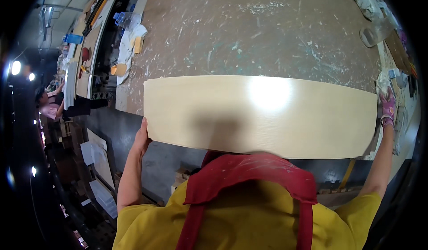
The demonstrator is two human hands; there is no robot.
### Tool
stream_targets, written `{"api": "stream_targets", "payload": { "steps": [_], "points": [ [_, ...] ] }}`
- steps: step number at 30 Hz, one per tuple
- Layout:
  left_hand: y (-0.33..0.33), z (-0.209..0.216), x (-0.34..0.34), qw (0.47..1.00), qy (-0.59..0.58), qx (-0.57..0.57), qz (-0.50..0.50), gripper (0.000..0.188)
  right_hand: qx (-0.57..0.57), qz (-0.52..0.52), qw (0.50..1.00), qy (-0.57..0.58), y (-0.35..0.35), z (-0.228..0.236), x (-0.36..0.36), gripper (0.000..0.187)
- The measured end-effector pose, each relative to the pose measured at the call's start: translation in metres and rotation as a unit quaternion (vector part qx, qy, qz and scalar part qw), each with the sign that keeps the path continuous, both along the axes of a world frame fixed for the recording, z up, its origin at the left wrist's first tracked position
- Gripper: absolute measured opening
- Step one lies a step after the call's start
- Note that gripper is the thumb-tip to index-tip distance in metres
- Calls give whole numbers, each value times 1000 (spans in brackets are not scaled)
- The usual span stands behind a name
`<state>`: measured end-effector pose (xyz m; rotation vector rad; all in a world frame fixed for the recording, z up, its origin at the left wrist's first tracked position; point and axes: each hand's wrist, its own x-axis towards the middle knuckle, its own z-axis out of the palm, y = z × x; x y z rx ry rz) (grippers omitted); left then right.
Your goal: The person wipes a light-colored wooden board with a white cloth. They pour liquid from a plastic bottle onto the cloth and continue wiping the board's surface and edges. The person flips the board over to wipe the other side and then stacks it with other boards.
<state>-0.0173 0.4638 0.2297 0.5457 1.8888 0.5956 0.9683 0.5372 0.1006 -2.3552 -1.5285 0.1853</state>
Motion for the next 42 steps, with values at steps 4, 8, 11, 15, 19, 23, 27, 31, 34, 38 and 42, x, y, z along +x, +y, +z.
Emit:
{"api": "stream_targets", "payload": {
  "steps": [4,8,11,15,19,23,27,31,34,38,42],
  "points": [
    [16,-36,-10,999,-17,-17,-30,73,4,-182,983,13,-52,42,103,50],
    [-5,-43,-46,994,-1,66,-91,62,27,-52,998,-28,-7,96,11,44],
    [-16,-34,-27,984,-84,140,-67,62,120,47,889,440,37,173,-172,42],
    [11,-34,-1,995,-95,29,13,75,49,148,450,879,61,191,-329,41],
    [14,-27,-14,997,-69,24,-28,74,63,109,531,838,75,169,-376,29],
    [8,-21,2,998,-46,53,5,62,51,156,762,627,86,185,-429,32],
    [13,-30,3,994,-22,111,7,52,48,496,842,206,74,158,-467,32],
    [14,-23,8,992,62,102,-32,52,32,550,829,98,72,129,-547,32],
    [14,-22,9,992,51,108,-30,51,31,626,755,193,107,117,-648,37],
    [15,-26,10,994,60,88,3,50,25,660,728,184,133,112,-776,37],
    [7,-34,1,992,18,127,-8,49,100,662,729,139,121,111,-751,31]
  ]
}}
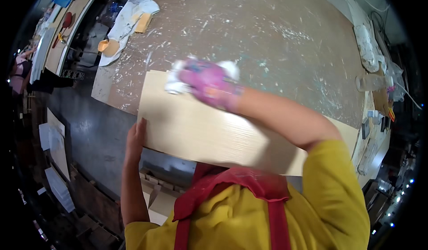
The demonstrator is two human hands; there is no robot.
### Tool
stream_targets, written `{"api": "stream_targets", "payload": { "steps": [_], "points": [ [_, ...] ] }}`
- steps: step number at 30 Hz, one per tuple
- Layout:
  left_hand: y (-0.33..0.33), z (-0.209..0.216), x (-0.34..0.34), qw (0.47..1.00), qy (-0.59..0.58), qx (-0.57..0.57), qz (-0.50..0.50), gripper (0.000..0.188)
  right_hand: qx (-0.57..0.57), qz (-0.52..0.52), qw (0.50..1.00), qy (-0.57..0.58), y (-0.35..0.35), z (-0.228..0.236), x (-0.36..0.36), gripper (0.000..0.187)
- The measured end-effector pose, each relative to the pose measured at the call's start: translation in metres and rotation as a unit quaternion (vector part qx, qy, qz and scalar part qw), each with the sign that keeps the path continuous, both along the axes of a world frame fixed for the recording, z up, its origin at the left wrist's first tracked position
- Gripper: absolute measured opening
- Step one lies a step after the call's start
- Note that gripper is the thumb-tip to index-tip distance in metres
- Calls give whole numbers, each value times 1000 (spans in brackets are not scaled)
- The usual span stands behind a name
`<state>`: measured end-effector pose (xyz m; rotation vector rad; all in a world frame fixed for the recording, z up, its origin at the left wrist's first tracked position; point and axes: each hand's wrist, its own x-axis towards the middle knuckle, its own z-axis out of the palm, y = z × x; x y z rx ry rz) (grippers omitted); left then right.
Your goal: The person wipes a light-colored wooden board with a white cloth. They pour liquid from a plastic bottle onto the cloth and continue wiping the board's surface and edges. The person flips the board over to wipe the other side and then stacks it with other boards.
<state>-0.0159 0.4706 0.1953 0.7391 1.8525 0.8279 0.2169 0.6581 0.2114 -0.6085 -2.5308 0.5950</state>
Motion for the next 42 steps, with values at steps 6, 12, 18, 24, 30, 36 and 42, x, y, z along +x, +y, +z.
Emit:
{"api": "stream_targets", "payload": {
  "steps": [6,12,18,24,30,36,42],
  "points": [
    [7,9,2,999,11,7,-38,49,3,41,997,-67,10,14,-20,30],
    [3,8,-2,999,10,8,-33,47,-108,-5,993,-50,11,3,-68,28],
    [4,3,0,999,11,18,-27,44,-187,-93,975,-75,2,14,-34,19],
    [7,11,-2,999,7,3,-39,47,-217,-103,970,-48,11,8,-59,22],
    [5,6,4,999,27,9,-17,49,-263,-158,947,-90,4,3,32,35],
    [7,10,4,1000,13,5,-21,49,-230,-143,958,-98,19,6,-97,25],
    [7,13,3,998,54,13,-38,48,-211,-174,961,-37,-8,6,3,29]
  ]
}}
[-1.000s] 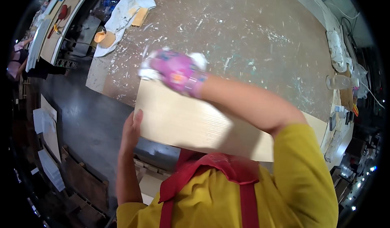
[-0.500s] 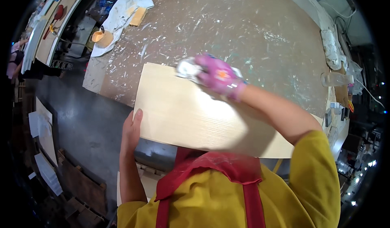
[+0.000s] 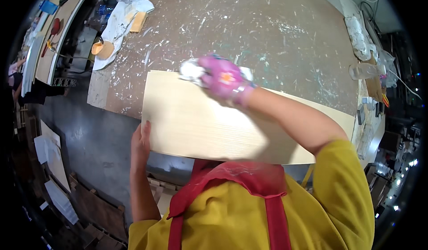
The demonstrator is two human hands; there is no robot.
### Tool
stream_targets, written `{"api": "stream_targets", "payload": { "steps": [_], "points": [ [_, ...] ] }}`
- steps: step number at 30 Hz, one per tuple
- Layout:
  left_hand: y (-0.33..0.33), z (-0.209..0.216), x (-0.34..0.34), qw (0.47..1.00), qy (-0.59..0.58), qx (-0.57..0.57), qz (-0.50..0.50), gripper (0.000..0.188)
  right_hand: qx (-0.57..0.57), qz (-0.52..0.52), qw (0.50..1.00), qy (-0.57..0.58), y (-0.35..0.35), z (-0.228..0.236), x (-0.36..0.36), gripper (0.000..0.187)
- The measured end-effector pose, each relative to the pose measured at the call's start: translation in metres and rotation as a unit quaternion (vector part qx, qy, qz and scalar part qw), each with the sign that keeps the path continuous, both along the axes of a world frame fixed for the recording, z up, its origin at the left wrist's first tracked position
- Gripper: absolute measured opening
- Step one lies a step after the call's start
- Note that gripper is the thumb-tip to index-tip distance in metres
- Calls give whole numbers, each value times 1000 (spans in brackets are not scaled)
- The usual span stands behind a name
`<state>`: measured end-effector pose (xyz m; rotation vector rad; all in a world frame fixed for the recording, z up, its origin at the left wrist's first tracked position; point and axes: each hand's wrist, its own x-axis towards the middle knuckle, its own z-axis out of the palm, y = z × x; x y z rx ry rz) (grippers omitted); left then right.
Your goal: The person wipes a light-colored wooden board with a white cloth. They pour liquid from a plastic bottle onto the cloth and continue wiping the board's surface and edges. The person flips the board over to wipe the other side and then stacks it with other boards.
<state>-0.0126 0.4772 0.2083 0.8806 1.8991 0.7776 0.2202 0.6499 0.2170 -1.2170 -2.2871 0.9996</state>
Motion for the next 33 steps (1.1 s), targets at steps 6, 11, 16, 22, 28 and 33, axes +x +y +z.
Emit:
{"api": "stream_targets", "payload": {
  "steps": [6,11,16,22,28,33],
  "points": [
    [0,-11,0,1000,-21,-5,-3,50,-22,-1,999,-26,6,7,-65,26],
    [-1,-7,-8,999,-12,-43,-16,52,-20,-14,999,-31,5,13,-77,23],
    [1,-6,-2,1000,-14,-3,1,51,139,-156,975,-72,-41,15,87,33],
    [-9,-32,-11,1000,-2,10,19,44,195,-300,904,-234,-66,-4,264,21],
    [-4,-8,-1,995,-85,-36,-23,62,105,-444,827,-328,-63,-17,426,26],
    [-2,-8,5,995,-75,-26,54,70,200,-429,770,-429,-69,15,443,46]
  ]
}}
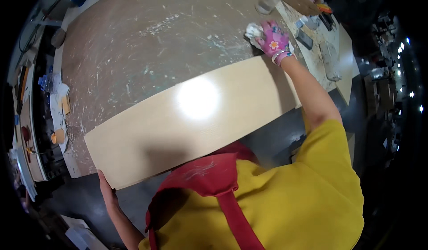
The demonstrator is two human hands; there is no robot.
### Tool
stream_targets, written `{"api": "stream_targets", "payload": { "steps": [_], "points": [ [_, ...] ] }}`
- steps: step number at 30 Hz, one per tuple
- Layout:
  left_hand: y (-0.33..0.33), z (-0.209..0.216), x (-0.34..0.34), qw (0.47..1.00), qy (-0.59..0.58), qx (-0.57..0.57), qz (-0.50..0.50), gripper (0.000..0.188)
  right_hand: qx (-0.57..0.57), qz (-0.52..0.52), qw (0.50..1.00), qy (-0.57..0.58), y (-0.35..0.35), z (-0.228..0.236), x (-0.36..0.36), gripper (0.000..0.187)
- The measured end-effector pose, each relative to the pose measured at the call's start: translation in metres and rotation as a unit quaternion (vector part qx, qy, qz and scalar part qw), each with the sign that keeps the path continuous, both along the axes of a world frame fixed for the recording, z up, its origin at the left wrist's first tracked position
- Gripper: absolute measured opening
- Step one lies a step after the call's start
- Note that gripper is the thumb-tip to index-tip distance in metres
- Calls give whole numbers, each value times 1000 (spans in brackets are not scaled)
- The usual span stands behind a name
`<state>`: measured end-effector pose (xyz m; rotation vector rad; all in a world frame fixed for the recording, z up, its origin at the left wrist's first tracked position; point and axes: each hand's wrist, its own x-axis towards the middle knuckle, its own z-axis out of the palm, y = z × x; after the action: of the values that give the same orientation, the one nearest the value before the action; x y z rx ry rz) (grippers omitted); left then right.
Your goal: The person wipes a light-colored wooden board with a white cloth. They pour liquid from a plastic bottle onto the cloth and continue wiping the board's surface and edges. The person flips the board over to wipe the other side and then stacks it with other boards.
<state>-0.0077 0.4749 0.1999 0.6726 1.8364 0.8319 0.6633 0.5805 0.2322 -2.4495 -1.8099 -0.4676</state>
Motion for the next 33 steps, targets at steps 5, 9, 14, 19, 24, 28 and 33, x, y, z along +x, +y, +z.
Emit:
{"api": "stream_targets", "payload": {
  "steps": [5,9,14,19,24,28,33],
  "points": [
    [12,22,-23,988,54,-129,-65,76,-76,303,925,215,-88,62,-71,71],
    [40,65,-28,973,14,-200,-117,78,-207,384,883,173,-147,91,-107,76],
    [87,100,-15,945,16,-278,-172,66,-141,350,926,26,-137,62,-107,67],
    [126,97,-61,920,-21,-331,-209,66,-170,401,896,89,-98,102,-102,73],
    [158,166,-28,939,-41,-264,-216,89,-153,432,877,146,-41,131,-96,74],
    [162,143,-64,973,22,-99,-205,94,-154,396,893,148,-11,137,-99,67],
    [153,96,-26,944,-148,288,-59,74,-123,368,918,82,19,127,-108,78]
  ]
}}
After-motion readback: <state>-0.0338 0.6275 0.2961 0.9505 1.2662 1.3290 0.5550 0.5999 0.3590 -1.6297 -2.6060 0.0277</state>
